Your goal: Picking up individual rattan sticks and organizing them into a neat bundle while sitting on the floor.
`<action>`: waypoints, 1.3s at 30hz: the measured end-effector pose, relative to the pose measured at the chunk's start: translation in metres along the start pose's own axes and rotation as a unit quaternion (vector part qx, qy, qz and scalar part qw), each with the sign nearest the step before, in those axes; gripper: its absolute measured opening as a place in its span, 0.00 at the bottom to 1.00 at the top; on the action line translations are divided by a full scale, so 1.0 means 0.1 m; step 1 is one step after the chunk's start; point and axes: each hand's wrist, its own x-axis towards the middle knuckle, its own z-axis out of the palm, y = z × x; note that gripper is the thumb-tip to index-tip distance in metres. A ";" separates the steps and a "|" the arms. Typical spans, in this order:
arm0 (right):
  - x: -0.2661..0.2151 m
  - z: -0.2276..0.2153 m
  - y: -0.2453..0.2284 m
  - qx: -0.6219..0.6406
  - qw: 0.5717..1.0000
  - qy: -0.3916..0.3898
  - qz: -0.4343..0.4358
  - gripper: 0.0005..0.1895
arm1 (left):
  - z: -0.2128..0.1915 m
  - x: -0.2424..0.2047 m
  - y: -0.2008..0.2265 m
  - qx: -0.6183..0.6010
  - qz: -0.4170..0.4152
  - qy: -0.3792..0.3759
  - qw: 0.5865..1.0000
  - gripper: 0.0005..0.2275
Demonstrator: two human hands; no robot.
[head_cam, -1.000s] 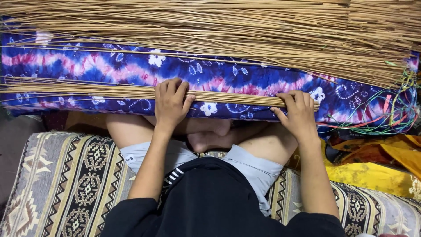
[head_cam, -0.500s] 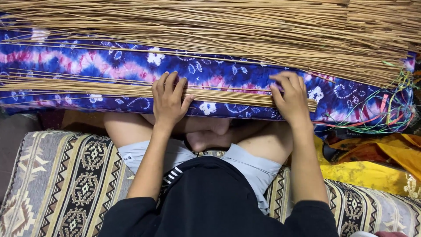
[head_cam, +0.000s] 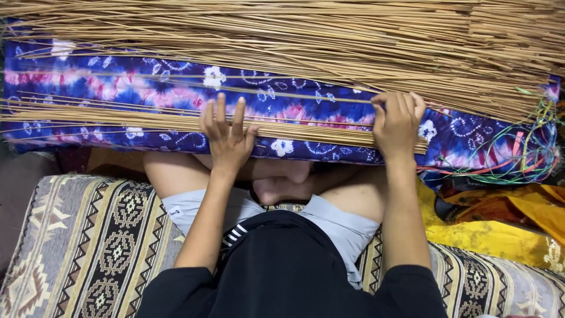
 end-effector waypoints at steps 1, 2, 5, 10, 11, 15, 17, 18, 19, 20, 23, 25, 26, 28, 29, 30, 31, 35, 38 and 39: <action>-0.05 -0.13 -0.01 -0.003 1.000 0.001 0.002 0.02 | -0.08 0.02 0.04 -0.003 0.002 0.001 1.000 0.28; -0.10 -0.25 -0.02 0.009 1.000 0.018 -0.006 0.05 | -0.16 0.05 0.08 0.045 -0.006 0.008 0.999 0.28; -0.23 -0.63 -0.07 0.013 0.999 0.042 -0.008 0.07 | -0.37 0.19 0.11 0.095 0.008 0.013 0.995 0.26; -0.46 -0.95 -0.11 -0.020 1.000 0.013 0.010 0.05 | -0.85 0.39 0.00 -0.022 0.054 -0.044 0.997 0.20; -0.50 -0.91 -0.11 -0.044 0.999 -0.004 -0.011 0.05 | -0.95 0.45 0.04 -0.007 0.055 -0.032 0.998 0.19; -0.19 -0.84 -0.93 0.032 0.996 -0.039 -0.070 0.09 | -0.98 0.36 0.42 -0.084 0.097 -0.048 0.991 0.13; -0.17 -0.73 -1.12 0.041 0.995 -0.040 -0.079 0.08 | -1.11 0.45 0.61 -0.092 0.108 -0.053 0.988 0.15; -0.15 -0.68 -1.22 0.049 0.994 -0.041 -0.087 0.08 | -1.17 0.51 0.71 -0.102 0.120 -0.059 0.986 0.17; -0.17 -0.72 -1.10 0.049 0.994 -0.042 -0.088 0.08 | -1.20 0.49 0.54 -0.102 0.119 -0.059 0.986 0.17; -0.20 -0.76 -0.97 0.045 0.994 -0.064 -0.077 0.08 | -1.23 0.46 0.37 -0.090 0.099 -0.080 0.988 0.17; -0.36 -0.88 -0.55 0.012 0.995 -0.092 -0.045 0.09 | -1.37 0.43 0.00 -0.065 0.070 -0.105 0.990 0.18; -0.48 -0.84 -0.34 -0.016 0.995 -0.099 -0.029 0.11 | -1.39 0.39 -0.04 -0.049 0.056 -0.108 0.991 0.18; -0.55 -0.76 -0.29 -0.032 0.994 -0.097 -0.023 0.10 | -1.34 0.36 0.02 -0.045 0.056 -0.105 0.992 0.16; -0.49 -0.72 -0.49 -0.048 0.994 -0.095 -0.018 0.10 | -1.28 0.37 0.28 -0.040 0.055 -0.102 0.992 0.14; -0.37 -0.74 -0.75 0.002 0.996 -0.081 -0.034 0.08 | -1.25 0.42 0.46 -0.098 0.071 -0.113 0.986 0.15; -0.25 -0.77 -1.01 0.053 0.995 -0.066 -0.049 0.06 | -1.22 0.46 0.65 -0.157 0.086 -0.122 0.976 0.15; -0.26 -0.72 -1.04 0.055 0.995 -0.067 -0.048 0.06 | -1.18 0.43 0.69 -0.156 0.087 -0.125 0.976 0.15; -0.42 -0.62 -0.73 0.073 0.996 -0.053 -0.023 0.04 | -1.23 0.51 0.45 -0.112 0.094 -0.126 0.981 0.12; -0.48 -0.91 -0.49 0.084 0.993 -0.068 0.038 0.03 | -1.49 0.56 -0.03 -0.054 0.058 -0.142 0.987 0.15; -0.44 -1.06 -0.45 0.105 0.987 -0.089 0.077 0.02 | -1.57 0.57 -0.19 -0.031 0.040 -0.147 0.988 0.17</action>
